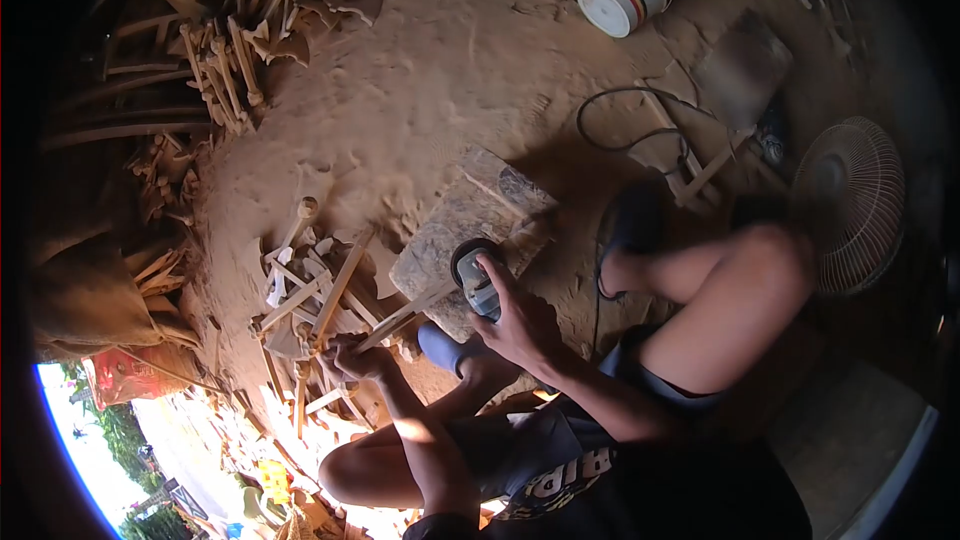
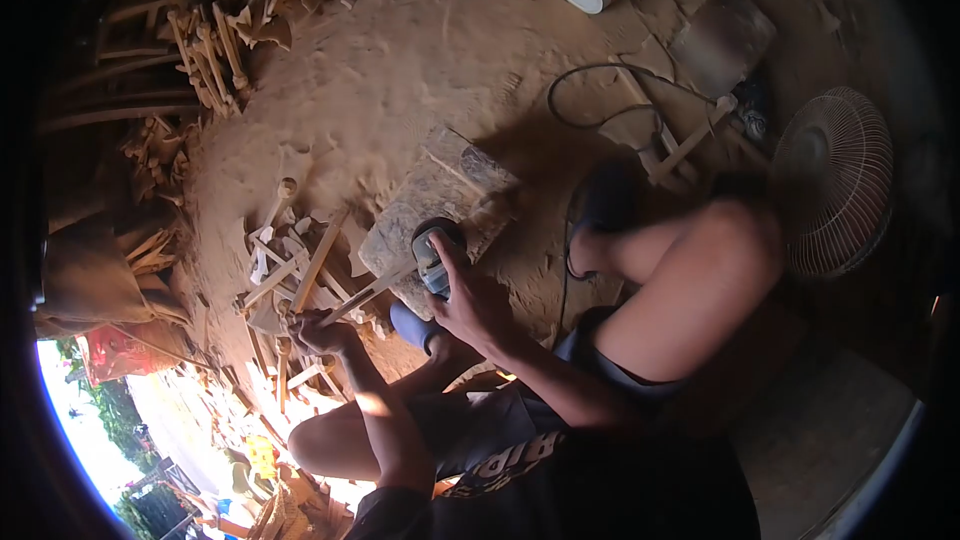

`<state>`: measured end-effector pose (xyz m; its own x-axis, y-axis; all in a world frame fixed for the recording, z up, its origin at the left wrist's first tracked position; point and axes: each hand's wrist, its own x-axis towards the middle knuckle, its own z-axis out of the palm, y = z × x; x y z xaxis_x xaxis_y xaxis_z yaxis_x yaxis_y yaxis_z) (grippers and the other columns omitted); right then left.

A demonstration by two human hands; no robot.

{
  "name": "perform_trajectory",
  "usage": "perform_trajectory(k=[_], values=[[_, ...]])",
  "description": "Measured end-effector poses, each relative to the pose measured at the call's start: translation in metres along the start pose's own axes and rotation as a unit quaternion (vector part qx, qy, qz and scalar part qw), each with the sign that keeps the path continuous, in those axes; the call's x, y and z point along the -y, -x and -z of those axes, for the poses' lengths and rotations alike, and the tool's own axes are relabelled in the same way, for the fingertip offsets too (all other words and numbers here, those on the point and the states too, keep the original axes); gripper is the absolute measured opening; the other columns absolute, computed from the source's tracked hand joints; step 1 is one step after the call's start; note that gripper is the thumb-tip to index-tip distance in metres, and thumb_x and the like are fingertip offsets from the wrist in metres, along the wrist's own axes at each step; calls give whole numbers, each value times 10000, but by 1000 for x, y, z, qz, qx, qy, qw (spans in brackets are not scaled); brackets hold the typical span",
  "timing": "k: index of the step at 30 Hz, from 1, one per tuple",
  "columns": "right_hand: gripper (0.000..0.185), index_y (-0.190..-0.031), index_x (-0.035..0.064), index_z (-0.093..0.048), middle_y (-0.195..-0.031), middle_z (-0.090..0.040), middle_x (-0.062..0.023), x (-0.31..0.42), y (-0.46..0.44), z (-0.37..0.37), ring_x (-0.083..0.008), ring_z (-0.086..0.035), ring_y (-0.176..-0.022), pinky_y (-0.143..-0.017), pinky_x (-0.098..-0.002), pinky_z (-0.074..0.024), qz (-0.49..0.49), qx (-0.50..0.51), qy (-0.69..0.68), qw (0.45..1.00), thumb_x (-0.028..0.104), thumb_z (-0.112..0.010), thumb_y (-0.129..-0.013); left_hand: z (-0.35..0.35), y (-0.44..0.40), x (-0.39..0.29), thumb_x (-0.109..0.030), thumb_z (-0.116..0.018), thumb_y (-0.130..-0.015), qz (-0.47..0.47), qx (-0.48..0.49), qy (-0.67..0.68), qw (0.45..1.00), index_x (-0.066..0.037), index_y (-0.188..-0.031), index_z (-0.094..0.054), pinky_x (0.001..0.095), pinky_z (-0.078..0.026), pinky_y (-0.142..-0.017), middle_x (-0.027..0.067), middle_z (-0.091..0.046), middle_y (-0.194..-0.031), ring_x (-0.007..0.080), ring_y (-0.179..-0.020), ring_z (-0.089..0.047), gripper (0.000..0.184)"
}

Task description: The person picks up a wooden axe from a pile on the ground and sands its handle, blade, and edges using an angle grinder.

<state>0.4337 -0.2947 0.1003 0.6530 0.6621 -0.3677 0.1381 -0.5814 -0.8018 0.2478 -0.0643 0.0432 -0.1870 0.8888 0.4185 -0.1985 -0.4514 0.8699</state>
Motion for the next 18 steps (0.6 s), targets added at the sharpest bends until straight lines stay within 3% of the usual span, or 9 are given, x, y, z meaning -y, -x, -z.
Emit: perform_trajectory(k=[4, 6, 9, 12, 14, 16, 18], values=[[895, -1624, 189, -345, -1403, -643, -240, 6, -4, 13, -482, -701, -1071, -901, -526, -588, -45, -1, -15, 999, 252, -813, -863, -8, 2, -4, -143, -577, -817, -8, -29, -10, 999, -80, -788, -489, 278, -462, -483, 72, -506, -609, 175, -514, -527, 111], [896, -1621, 183, -354, -1356, -665, -253, 0, -3, 5, -478, -703, -1068, -890, -527, -590, -11, -20, -12, 1000, 237, -816, -855, -11, 3, -8, -126, -535, -781, -1, -32, -19, 999, -89, -737, -528, 295, -438, -554, 51, -517, -629, 169, -549, -508, 58], [893, -1618, 182, -358, -1327, -679, -256, -2, 0, 1, -471, -706, -1068, -884, -522, -593, 22, -7, -19, 1000, 227, -815, -852, -7, 0, -2, -124, -529, -773, -3, -27, -29, 999, -94, -728, -520, 292, -429, -558, 38, -494, -627, 162, -555, -492, 55], [891, -1618, 184, -356, -1332, -678, -251, 0, 3, 1, -467, -711, -1058, -881, -519, -596, 27, -14, -22, 999, 225, -812, -854, -4, -2, 1, -145, -595, -841, -7, -20, -20, 1000, -116, -776, -424, 243, -441, -453, 43, -442, -593, 159, -510, -505, 185], [890, -1618, 182, -354, -1327, -681, -249, -3, 4, 1, -466, -715, -1047, -878, -518, -597, 60, -70, -32, 995, 228, -812, -856, -2, -2, 1, -139, -586, -840, -11, -27, -23, 999, -111, -774, -423, 256, -465, -487, 23, -405, -597, 145, -524, -481, 178], [890, -1617, 199, -354, -1239, -712, -259, -4, 2, 3, -472, -720, -1017, -865, -522, -594, 27, -48, -27, 998, 240, -813, -856, -4, -3, 4, -126, -559, -837, -29, -47, -42, 998, -108, -718, -397, 265, -499, -573, -4, -337, -599, 131, -544, -435, 201], [888, -1615, 212, -357, -1189, -727, -263, -2, -1, 5, -475, -720, -1009, -863, -524, -591, 26, -29, -29, 999, 247, -814, -855, -11, -4, -3, -111, -546, -833, -43, -39, -57, 997, -104, -665, -382, 271, -461, -584, 4, -353, -590, 132, -525, -402, 236]])
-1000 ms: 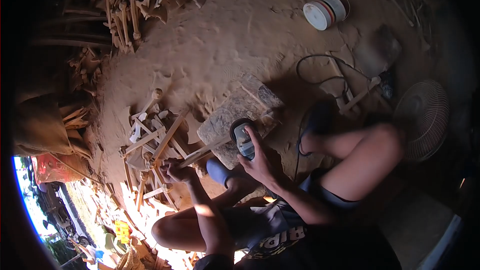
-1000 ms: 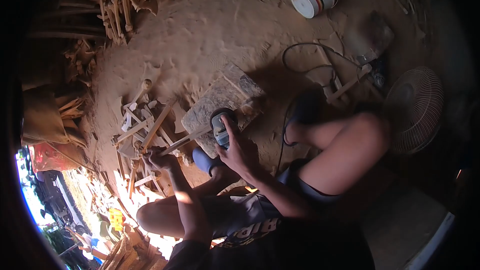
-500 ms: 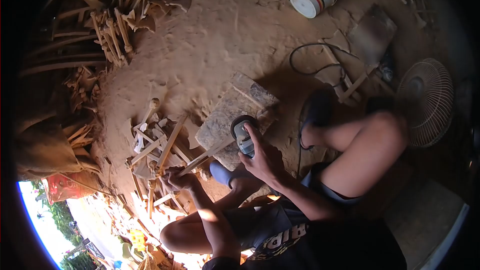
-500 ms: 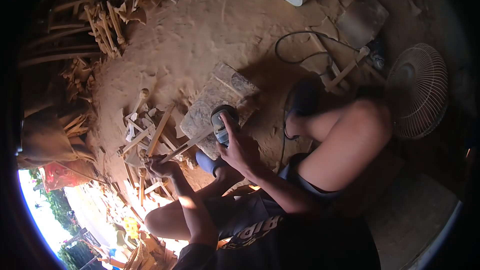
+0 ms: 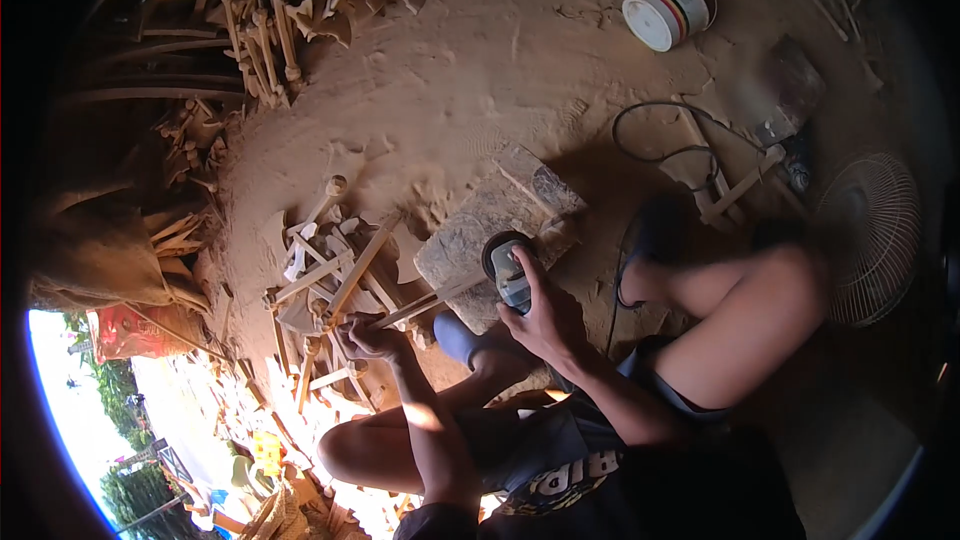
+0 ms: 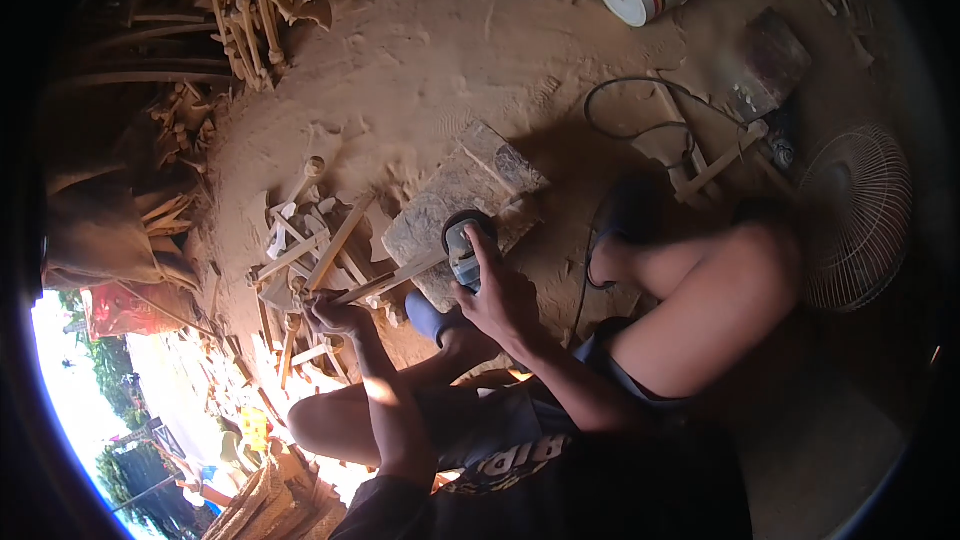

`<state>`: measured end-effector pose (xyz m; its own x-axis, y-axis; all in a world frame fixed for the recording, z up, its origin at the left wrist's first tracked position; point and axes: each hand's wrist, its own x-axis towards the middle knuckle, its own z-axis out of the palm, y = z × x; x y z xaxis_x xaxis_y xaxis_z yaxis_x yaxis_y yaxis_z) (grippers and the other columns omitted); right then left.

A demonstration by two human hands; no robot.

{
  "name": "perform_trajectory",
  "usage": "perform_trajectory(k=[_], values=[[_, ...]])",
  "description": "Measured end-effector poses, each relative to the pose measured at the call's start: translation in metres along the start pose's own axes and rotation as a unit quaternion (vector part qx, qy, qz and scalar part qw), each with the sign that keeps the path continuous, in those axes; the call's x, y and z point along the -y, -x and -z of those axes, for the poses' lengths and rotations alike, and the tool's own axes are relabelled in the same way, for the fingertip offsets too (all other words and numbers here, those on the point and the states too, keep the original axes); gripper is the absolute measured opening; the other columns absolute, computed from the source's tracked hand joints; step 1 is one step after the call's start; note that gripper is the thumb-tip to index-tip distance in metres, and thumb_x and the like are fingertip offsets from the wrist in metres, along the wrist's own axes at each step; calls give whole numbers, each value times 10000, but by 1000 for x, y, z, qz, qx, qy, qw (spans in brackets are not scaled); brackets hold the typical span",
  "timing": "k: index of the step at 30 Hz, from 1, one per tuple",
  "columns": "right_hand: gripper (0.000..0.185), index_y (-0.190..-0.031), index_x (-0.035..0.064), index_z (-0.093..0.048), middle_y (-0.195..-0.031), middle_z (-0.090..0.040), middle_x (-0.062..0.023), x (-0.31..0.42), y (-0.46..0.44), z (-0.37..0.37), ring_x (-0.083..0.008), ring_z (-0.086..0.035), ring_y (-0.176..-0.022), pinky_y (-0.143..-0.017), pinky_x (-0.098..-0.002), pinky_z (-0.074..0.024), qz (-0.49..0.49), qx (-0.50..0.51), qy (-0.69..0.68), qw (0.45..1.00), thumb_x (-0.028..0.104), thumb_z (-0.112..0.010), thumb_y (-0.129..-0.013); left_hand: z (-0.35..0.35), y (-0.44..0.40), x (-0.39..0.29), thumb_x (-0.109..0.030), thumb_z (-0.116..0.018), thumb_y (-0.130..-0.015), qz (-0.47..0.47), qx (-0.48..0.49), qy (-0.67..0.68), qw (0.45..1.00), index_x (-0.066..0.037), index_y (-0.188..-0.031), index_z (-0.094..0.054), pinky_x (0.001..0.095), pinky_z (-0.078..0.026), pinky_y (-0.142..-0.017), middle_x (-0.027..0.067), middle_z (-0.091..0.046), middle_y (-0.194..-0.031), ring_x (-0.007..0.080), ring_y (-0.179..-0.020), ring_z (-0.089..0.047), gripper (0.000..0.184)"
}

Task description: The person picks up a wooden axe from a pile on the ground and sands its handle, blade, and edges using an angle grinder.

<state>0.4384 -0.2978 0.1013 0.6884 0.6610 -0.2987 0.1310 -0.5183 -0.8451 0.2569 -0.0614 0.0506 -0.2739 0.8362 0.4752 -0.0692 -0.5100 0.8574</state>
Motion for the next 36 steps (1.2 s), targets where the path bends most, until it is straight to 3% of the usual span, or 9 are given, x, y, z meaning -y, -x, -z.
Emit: perform_trajectory(k=[5, 11, 14, 15, 19, 22, 25, 33, 36], values=[[876, -1602, 216, -376, -1229, -717, -263, 10, -2, 11, -465, -713, -1090, -911, -498, -586, 28, 45, -65, 996, 262, -832, -856, -11, -12, 2, -100, -572, -891, 92, -45, -58, 993, -101, -669, -452, 248, -284, -515, -57, -388, -597, 61, -541, -368, 252], [863, -1597, 161, -377, -1246, -716, -264, 26, -10, 61, -455, -722, -1109, -916, -498, -589, 111, -126, -60, 984, 273, -826, -868, -41, -61, -2, -267, -608, -978, 173, 130, -315, 924, 24, -698, -595, 382, -413, -548, 112, -593, -588, 213, -524, -521, 404], [854, -1593, 108, -371, -1352, -658, -243, 51, -5, 101, -367, -685, -1207, -1026, -458, -548, 52, -120, -165, 978, 193, -830, -878, -84, -77, 17, -456, -554, -1023, 117, 235, -425, 866, 78, -761, -640, 548, -500, -746, 333, -657, -754, 488, -755, -667, 601], [855, -1593, 96, -369, -1407, -606, -229, 43, -8, 106, -321, -619, -1291, -1086, -434, -507, 146, -190, -78, 968, 176, -834, -880, -110, -73, 5, -522, -528, -1042, 134, 268, -430, 852, 83, -791, -650, 584, -502, -814, 368, -654, -812, 544, -863, -677, 666], [873, -1589, 58, -357, -1519, -491, -223, 53, -5, 142, -337, -534, -1368, -1155, -438, -432, 155, -212, -95, 960, 164, -843, -872, -157, -49, 30, -716, -356, -1061, 89, 566, -404, 713, 6, -1219, -625, 645, -376, -1075, 339, -665, -1236, 503, -1249, -588, 787], [853, -1582, 46, -369, -1517, -493, -214, 68, 2, 172, -318, -496, -1402, -1175, -443, -405, 196, -220, -86, 952, 151, -835, -875, -135, 33, -24, -660, -594, -952, 62, 481, -582, 653, -24, -1365, -556, 668, -352, -1092, 260, -515, -1441, 451, -1374, -465, 760], [821, -1570, 42, -382, -1521, -468, -211, 71, -2, 185, -318, -492, -1396, -1177, -442, -405, 213, -221, -64, 950, 113, -819, -879, -73, 126, 0, -483, -678, -919, 112, 394, -647, 643, 132, -1343, -469, 621, -478, -941, 323, -530, -1254, 452, -1257, -542, 776], [830, -1558, 40, -391, -1498, -473, -189, 74, -1, 186, -287, -486, -1373, -1154, -425, -419, 247, -177, -50, 951, 98, -834, -858, -55, 95, 15, -3, -555, -820, 179, 351, -361, 845, 110, -1176, -425, 588, -517, -866, 455, -474, -1190, 608, -994, -555, 396], [827, -1556, 45, -396, -1491, -479, -183, 75, -1, 187, -278, -492, -1363, -1144, -423, -429, 247, -151, -96, 952, 91, -832, -855, -48, 56, 29, -107, -607, -942, 98, 433, -280, 851, 24, -1191, -535, 595, -515, -740, 303, -614, -854, 526, -882, -672, 290]])
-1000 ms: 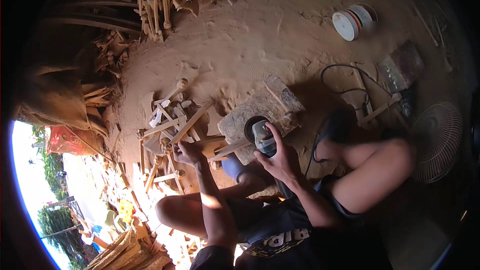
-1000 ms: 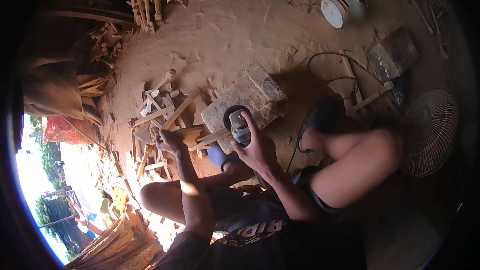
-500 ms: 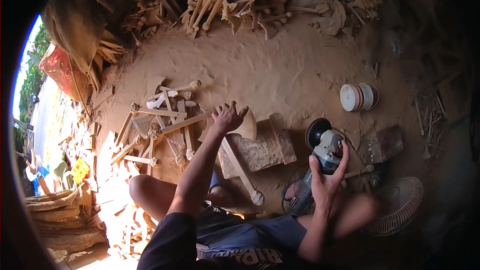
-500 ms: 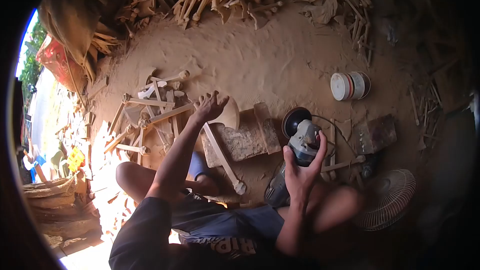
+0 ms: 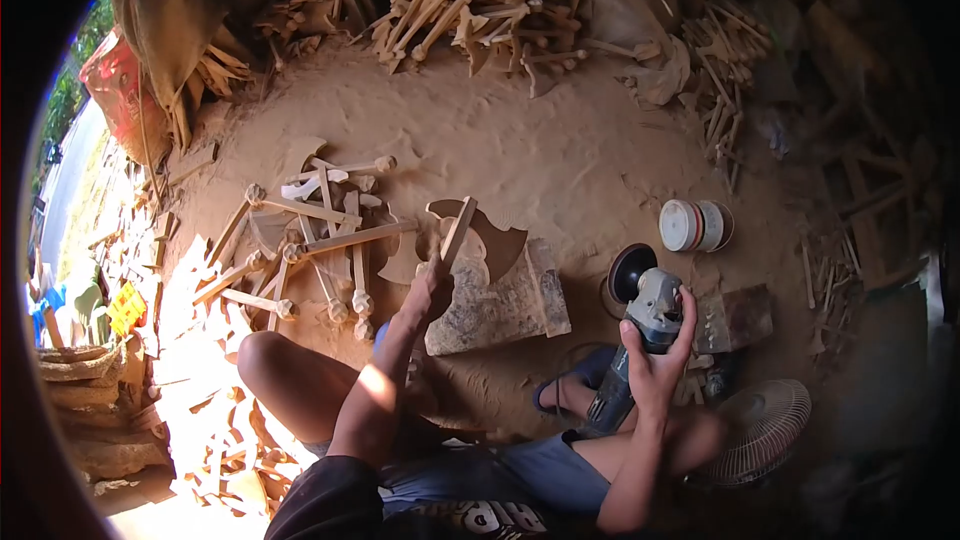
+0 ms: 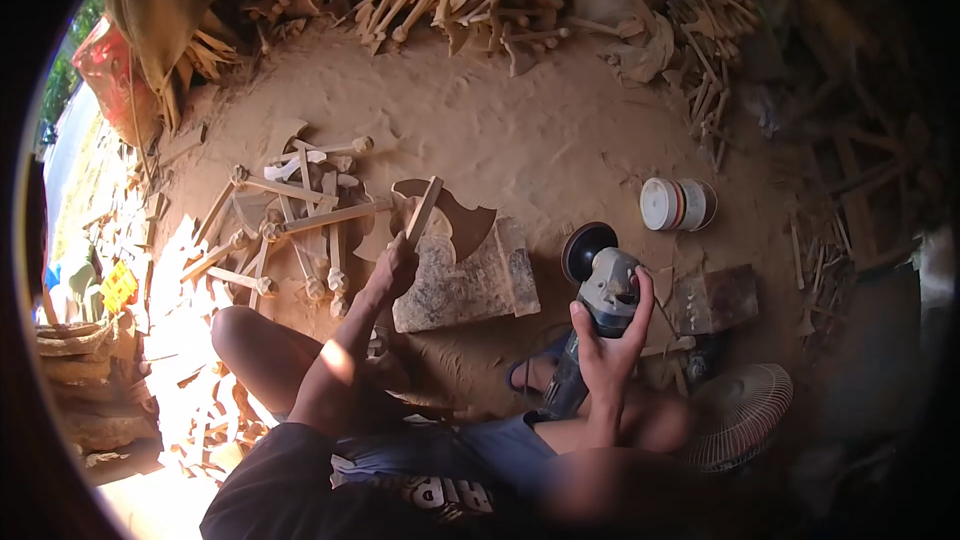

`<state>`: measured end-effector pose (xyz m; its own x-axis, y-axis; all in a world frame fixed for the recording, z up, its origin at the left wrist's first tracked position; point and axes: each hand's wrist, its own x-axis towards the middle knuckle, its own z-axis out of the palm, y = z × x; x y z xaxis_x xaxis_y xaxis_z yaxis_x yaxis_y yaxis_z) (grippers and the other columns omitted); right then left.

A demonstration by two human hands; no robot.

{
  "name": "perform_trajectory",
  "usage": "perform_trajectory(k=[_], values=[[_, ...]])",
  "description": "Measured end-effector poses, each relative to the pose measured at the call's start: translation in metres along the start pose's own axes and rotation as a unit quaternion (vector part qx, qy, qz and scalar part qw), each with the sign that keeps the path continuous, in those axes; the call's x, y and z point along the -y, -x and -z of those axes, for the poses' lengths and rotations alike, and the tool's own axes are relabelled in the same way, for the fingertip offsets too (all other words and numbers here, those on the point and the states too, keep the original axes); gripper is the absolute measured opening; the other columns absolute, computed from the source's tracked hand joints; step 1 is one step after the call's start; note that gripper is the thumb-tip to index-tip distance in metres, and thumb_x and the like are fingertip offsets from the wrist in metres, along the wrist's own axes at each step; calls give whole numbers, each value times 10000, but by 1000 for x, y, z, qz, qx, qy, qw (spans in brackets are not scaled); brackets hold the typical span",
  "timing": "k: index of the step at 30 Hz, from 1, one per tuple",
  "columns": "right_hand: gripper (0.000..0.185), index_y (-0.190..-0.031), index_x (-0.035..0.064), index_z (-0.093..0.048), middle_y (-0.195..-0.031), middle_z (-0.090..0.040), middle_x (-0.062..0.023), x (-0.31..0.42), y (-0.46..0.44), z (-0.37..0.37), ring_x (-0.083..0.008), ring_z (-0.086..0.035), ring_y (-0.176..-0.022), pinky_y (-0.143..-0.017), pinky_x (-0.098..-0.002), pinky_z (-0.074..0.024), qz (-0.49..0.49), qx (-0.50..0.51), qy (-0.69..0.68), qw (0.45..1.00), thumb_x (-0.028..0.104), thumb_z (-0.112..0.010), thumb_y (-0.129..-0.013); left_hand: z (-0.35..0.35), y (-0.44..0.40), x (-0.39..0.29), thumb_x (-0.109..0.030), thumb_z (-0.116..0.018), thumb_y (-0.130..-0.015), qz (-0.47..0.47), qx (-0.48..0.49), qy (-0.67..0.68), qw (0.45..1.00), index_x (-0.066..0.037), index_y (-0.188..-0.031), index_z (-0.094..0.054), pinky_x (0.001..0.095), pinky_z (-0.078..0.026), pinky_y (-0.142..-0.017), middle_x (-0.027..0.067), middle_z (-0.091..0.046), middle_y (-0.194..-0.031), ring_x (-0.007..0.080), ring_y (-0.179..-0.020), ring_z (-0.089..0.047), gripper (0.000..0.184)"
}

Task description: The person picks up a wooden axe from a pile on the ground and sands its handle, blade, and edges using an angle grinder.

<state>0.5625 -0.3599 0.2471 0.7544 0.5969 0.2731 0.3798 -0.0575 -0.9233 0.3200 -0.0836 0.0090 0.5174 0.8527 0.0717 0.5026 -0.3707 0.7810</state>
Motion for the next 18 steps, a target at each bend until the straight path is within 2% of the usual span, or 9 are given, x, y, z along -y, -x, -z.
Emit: perform_trajectory(k=[2, 3, 6, 7, 10, 11, 14, 15, 18], values=[[853, -1557, 50, -400, -1482, -488, -173, -4, -3, 0, -266, -505, -1344, -1133, -410, -439, -14, -6, -6, 1000, 69, -847, -830, 22, -13, -17, -181, -638, -985, -48, 57, 48, 996, 5, -1057, -571, 558, -515, -700, 256, -615, -758, 487, -812, -666, 210], [864, -1557, 50, -400, -1481, -489, -171, -11, -5, 0, -265, -507, -1340, -1132, -407, -441, -24, -10, -10, 1000, 63, -852, -822, 25, -18, -32, -224, -657, -1005, -19, 83, 32, 996, 7, -961, -563, 537, -504, -676, 251, -607, -753, 474, -766, -643, 253], [924, -1568, 61, -395, -1479, -494, -162, -18, -7, -2, -250, -497, -1348, -1134, -402, -438, -103, -20, -81, 991, 49, -882, -782, -8, -35, -37, -218, -634, -1020, -204, 139, -70, 967, 11, -1006, -559, 527, -503, -663, 234, -608, -745, 445, -705, -630, 241], [932, -1572, 61, -392, -1490, -485, -162, -26, -7, -2, -262, -514, -1337, -1124, -407, -451, -73, -29, -49, 996, 64, -887, -782, -37, -43, -26, -222, -651, -996, -179, 196, -27, 964, -14, -1105, -578, 534, -518, -754, 229, -656, -928, 410, -864, -665, 246], [940, -1578, 63, -378, -1457, -513, -169, -66, 0, 0, -273, -567, -1279, -1093, -404, -481, -25, -35, 37, 998, 68, -880, -783, -117, -39, 2, -230, -565, -1006, -299, 56, -196, 932, -33, -1210, -617, 493, -528, -907, 256, -610, -1249, 409, -1045, -613, 288], [941, -1580, 63, -373, -1435, -531, -172, -70, 1, 1, -273, -585, -1255, -1082, -399, -490, -15, -33, 63, 997, 62, -874, -784, -115, -28, -12, -262, -588, -998, -210, 133, -244, 937, -74, -1351, -572, 516, -490, -1025, 230, -539, -1394, 424, -1210, -554, 400], [964, -1578, 52, -381, -1485, -528, -207, -62, 12, 1, -326, -561, -1344, -1149, -430, -443, -115, 32, 127, 985, 89, -884, -756, -107, -32, -22, -301, -597, -992, -190, 195, -154, 950, -97, -1353, -581, 515, -496, -1045, 217, -558, -1379, 424, -1244, -569, 415], [963, -1571, 42, -397, -1505, -534, -227, -71, 16, 1, -348, -549, -1385, -1160, -436, -439, -135, 60, 139, 979, 97, -880, -739, -108, -35, -18, -318, -616, -977, -123, 222, -154, 955, -137, -1359, -593, 525, -525, -1020, 200, -569, -1385, 429, -1235, -608, 423], [976, -1597, 50, -374, -1497, -554, -219, -116, 34, -19, -334, -544, -1398, -1171, -418, -431, -122, 97, 86, 984, 77, -861, -752, -84, -36, -51, -299, -647, -958, -61, 266, -156, 949, -169, -1386, -598, 530, -563, -959, 193, -579, -1387, 433, -1177, -656, 450]])
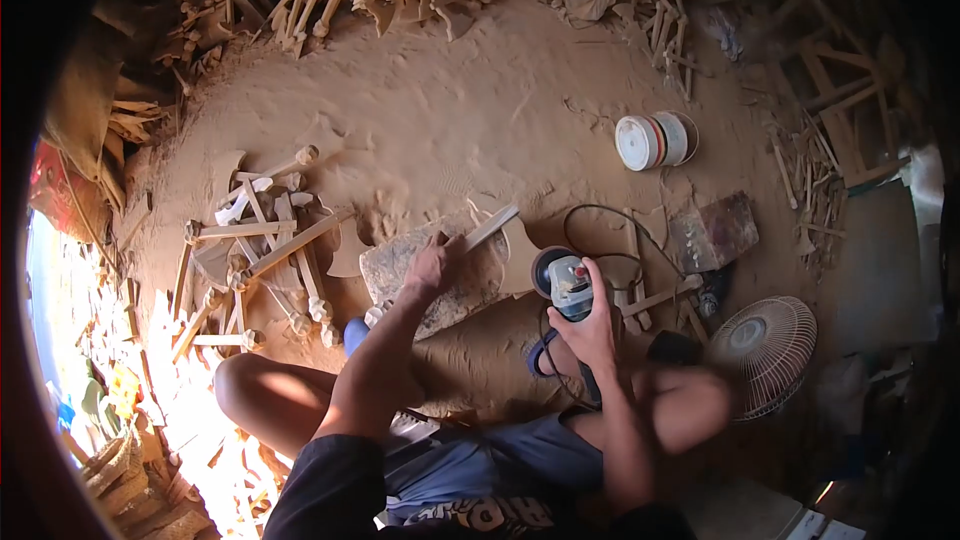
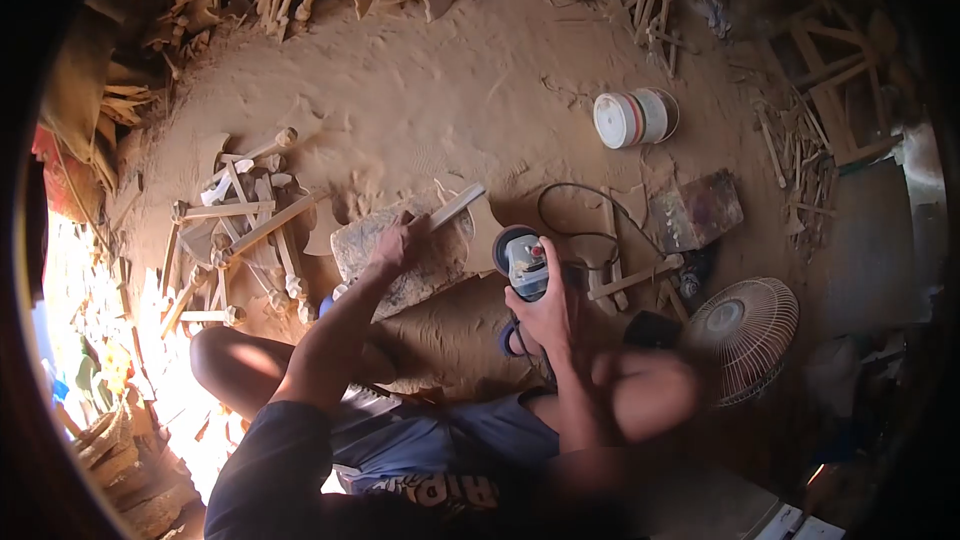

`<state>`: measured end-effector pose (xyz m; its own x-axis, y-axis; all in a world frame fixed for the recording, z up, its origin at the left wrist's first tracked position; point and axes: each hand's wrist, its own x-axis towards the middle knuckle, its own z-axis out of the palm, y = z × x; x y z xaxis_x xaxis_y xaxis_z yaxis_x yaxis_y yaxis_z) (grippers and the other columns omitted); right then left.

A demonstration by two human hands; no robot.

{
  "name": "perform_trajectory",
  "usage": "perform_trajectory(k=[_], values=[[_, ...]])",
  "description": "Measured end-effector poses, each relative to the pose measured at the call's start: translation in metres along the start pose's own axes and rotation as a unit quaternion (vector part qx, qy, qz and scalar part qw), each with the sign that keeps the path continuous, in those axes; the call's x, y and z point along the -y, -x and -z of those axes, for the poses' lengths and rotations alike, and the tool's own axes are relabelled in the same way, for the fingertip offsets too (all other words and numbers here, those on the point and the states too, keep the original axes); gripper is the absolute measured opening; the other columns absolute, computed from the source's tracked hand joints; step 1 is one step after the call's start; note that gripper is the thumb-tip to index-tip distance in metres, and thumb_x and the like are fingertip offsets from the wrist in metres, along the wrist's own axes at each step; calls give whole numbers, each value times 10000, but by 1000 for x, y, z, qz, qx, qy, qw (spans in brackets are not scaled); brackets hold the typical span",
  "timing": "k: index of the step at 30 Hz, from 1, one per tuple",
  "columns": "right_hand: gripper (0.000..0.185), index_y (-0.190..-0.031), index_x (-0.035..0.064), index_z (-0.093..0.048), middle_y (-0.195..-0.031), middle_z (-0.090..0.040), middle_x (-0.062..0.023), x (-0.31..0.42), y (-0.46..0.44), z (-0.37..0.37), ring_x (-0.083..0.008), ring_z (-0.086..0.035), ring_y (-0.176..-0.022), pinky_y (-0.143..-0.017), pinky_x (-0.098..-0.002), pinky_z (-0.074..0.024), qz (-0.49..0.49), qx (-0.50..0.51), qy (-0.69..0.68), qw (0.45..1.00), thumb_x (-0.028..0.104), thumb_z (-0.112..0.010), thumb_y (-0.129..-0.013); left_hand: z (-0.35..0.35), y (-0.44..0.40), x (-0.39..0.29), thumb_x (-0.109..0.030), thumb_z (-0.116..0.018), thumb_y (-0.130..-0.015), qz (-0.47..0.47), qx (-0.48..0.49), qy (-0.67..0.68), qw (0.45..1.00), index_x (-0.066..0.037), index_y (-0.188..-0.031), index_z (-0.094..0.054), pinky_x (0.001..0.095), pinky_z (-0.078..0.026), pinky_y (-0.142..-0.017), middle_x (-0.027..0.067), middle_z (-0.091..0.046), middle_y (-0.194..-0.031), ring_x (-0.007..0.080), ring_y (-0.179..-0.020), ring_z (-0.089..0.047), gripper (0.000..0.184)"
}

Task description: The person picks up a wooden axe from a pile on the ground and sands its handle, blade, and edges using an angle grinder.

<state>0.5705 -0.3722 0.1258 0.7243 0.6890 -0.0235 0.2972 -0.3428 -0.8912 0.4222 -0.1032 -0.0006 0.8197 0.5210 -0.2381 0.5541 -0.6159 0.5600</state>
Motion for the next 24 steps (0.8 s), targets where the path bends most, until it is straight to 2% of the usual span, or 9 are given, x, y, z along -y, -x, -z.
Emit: perform_trajectory(k=[4, 5, 8, 9, 12, 16, 18, 20, 24], values=[[983, -1618, 59, -353, -1514, -551, -215, -22, -2, -31, -311, -553, -1397, -1165, -402, -434, -53, 81, 26, 995, 86, -855, -773, -25, -8, 19, -325, -645, -966, -2, -16, -52, 999, -192, -1477, -543, 526, -578, -937, 189, -596, -1382, 427, -1162, -674, 538], [970, -1626, 103, -357, -1471, -603, -214, -18, -3, -33, -330, -632, -1320, -1101, -411, -494, -70, 92, 70, 991, 135, -856, -795, -28, -8, 19, -325, -645, -967, 0, -23, -58, 998, -195, -1495, -520, 527, -577, -935, 185, -600, -1379, 425, -1160, -676, 558], [940, -1623, 160, -374, -1424, -645, -221, -6, -10, -41, -383, -680, -1250, -1037, -428, -541, -81, 123, 116, 982, 210, -853, -816, -24, 2, 11, -317, -643, -971, 14, -10, -66, 998, -201, -1543, -456, 530, -577, -930, 177, -611, -1368, 420, -1154, -681, 612], [905, -1614, 196, -390, -1412, -647, -231, -2, -10, -43, -436, -660, -1235, -1010, -458, -555, -55, 124, 125, 983, 253, -840, -830, -10, 4, 1, -310, -641, -973, 20, 11, -60, 998, -201, -1555, -437, 532, -576, -928, 176, -614, -1364, 420, -1153, -682, 626], [892, -1608, 206, -400, -1427, -634, -231, 2, -11, -42, -453, -647, -1231, -997, -481, -558, -129, 193, 191, 954, 254, -831, -829, -16, -3, 4, -311, -610, -996, 12, 5, -50, 999, -185, -1545, -446, 544, -581, -884, 168, -631, -1324, 419, -1105, -699, 587], [869, -1583, 193, -427, -1365, -670, -231, -19, -5, -42, -472, -662, -1190, -976, -506, -568, -58, 101, 185, 976, 213, -834, -816, -9, -1, -7, -313, -609, -1007, 23, 18, -48, 998, -182, -1532, -463, 527, -595, -821, 141, -658, -1267, 403, -1049, -717, 561], [856, -1565, 178, -449, -1375, -663, -236, -28, -9, -33, -462, -663, -1205, -991, -501, -562, -95, 56, 170, 979, 192, -835, -801, -9, -1, -5, -319, -612, -1009, 23, 21, -49, 998, -175, -1531, -464, 519, -598, -818, 138, -663, -1250, 397, -1050, -717, 562], [852, -1566, 189, -445, -1335, -688, -238, -36, -22, -19, -457, -678, -1188, -976, -502, -567, -65, 4, 187, 980, 197, -830, -806, -15, -1, 1, -343, -605, -1021, 1, -10, -36, 999, -161, -1526, -473, 518, -598, -823, 134, -668, -1245, 390, -1038, -718, 553], [854, -1582, 221, -435, -1352, -686, -228, -45, -44, -6, -468, -690, -1151, -971, -520, -566, -157, -20, 222, 962, 242, -818, -819, -18, -2, -2, -351, -600, -1029, 11, -8, -40, 999, -155, -1521, -488, 515, -599, -826, 133, -676, -1236, 388, -1032, -718, 541]])
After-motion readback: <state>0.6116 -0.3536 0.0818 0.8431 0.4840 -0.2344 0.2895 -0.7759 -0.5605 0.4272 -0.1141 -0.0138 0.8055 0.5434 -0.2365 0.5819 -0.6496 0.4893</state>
